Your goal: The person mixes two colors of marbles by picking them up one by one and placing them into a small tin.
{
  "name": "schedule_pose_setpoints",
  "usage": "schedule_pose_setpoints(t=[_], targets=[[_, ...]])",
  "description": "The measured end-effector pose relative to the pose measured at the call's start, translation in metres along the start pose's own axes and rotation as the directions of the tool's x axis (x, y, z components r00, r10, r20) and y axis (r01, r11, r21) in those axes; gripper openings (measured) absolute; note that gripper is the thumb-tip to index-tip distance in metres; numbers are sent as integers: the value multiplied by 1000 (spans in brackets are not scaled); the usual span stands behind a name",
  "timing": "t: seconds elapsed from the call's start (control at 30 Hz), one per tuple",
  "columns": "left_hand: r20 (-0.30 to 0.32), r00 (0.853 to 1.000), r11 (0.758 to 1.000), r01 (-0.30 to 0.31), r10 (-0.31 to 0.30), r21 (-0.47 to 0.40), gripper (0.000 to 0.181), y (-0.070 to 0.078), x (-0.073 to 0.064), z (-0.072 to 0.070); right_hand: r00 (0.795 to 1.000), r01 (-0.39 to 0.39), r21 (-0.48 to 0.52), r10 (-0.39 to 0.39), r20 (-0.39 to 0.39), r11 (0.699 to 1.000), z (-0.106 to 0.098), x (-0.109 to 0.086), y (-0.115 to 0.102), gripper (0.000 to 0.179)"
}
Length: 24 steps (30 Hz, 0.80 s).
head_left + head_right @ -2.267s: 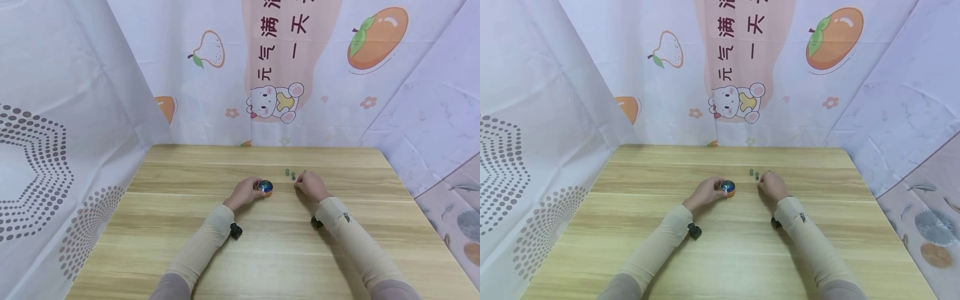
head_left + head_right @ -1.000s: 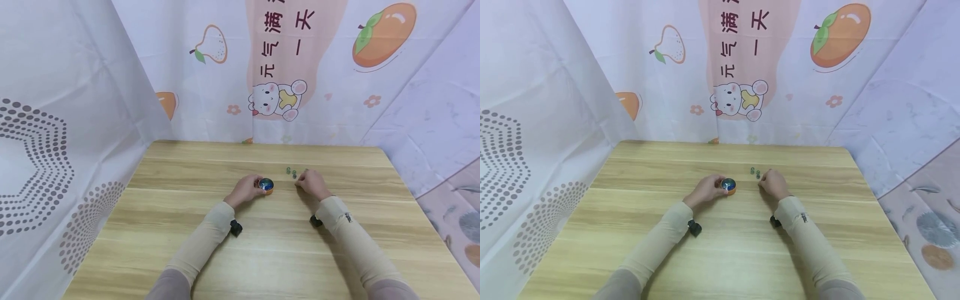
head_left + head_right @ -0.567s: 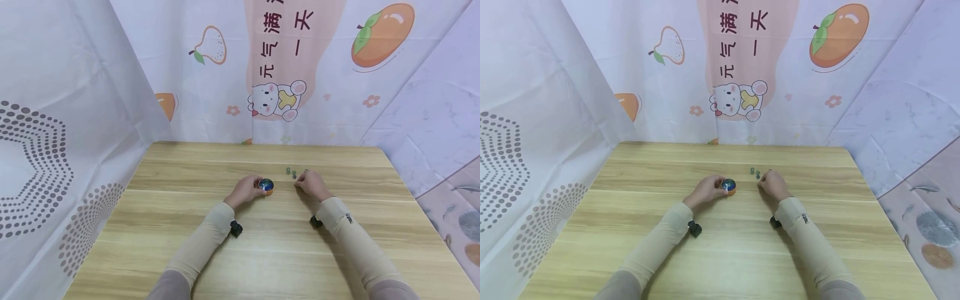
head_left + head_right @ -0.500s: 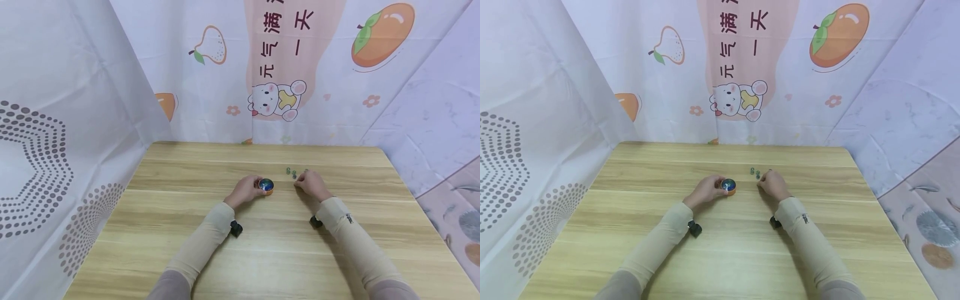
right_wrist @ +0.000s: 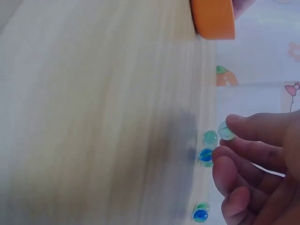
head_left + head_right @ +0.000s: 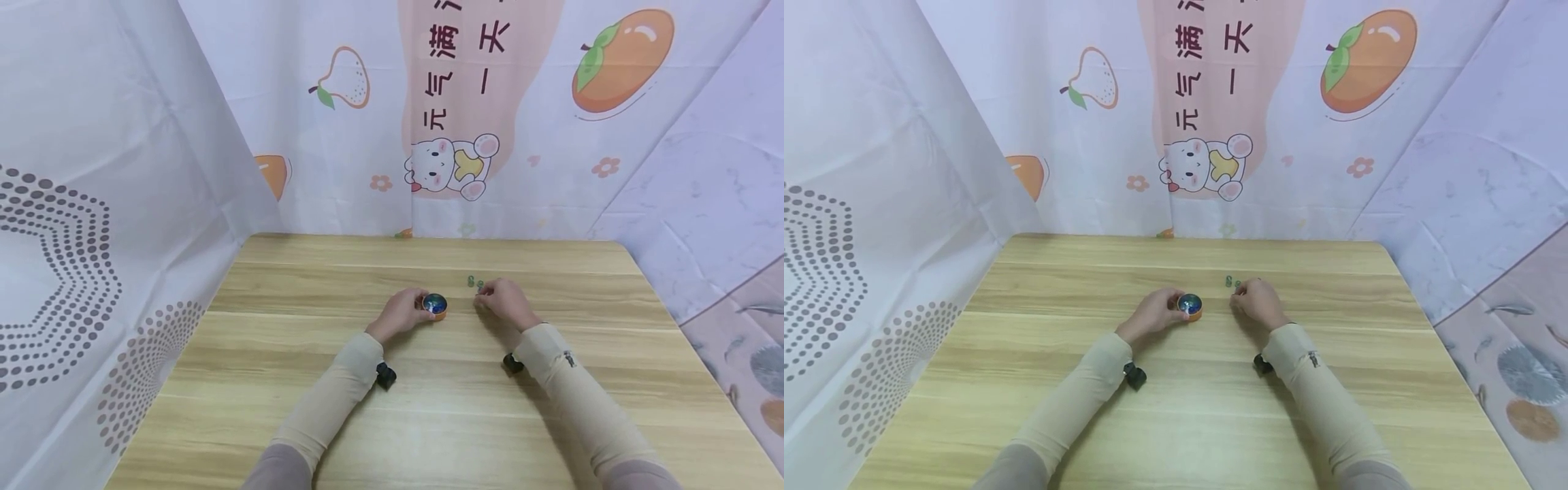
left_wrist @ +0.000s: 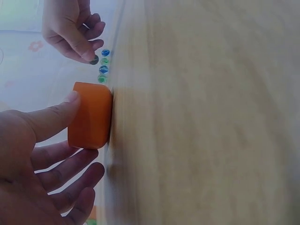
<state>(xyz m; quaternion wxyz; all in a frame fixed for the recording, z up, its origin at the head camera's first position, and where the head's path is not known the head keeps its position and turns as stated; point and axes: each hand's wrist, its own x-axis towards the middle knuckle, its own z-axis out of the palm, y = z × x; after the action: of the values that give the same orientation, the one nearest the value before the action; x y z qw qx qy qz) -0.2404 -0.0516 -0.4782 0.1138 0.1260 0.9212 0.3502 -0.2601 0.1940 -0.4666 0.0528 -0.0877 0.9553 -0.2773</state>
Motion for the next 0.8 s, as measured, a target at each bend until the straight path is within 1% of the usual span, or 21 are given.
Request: schedule_pose_setpoints(t=[0.13, 0.33, 0.47, 0.63, 0.8], targets=[[-3, 1000, 1000, -6, 6, 4, 51, 0, -1, 0, 1000, 4, 20, -3, -8, 1000, 0, -1, -5, 19], [-6, 1000, 1000, -16, 16, 3, 50, 0, -2, 0, 999, 32, 39, -31, -18, 999, 4, -3, -9, 18], [-3, 1000, 1000, -13, 13, -1, 49, -1, -1, 1, 999, 38, 49, -37, -24, 998, 7, -3, -12, 19], [-1, 1000, 1000, -6, 6, 7, 52, 0, 0, 0, 999, 38, 83, -35, -35, 996, 7, -3, -20, 20], [-4, 1000, 1000, -12, 12, 14, 51, 1, 1, 0, 996, 90, 96, -88, -33, 991, 8, -2, -26, 19]])
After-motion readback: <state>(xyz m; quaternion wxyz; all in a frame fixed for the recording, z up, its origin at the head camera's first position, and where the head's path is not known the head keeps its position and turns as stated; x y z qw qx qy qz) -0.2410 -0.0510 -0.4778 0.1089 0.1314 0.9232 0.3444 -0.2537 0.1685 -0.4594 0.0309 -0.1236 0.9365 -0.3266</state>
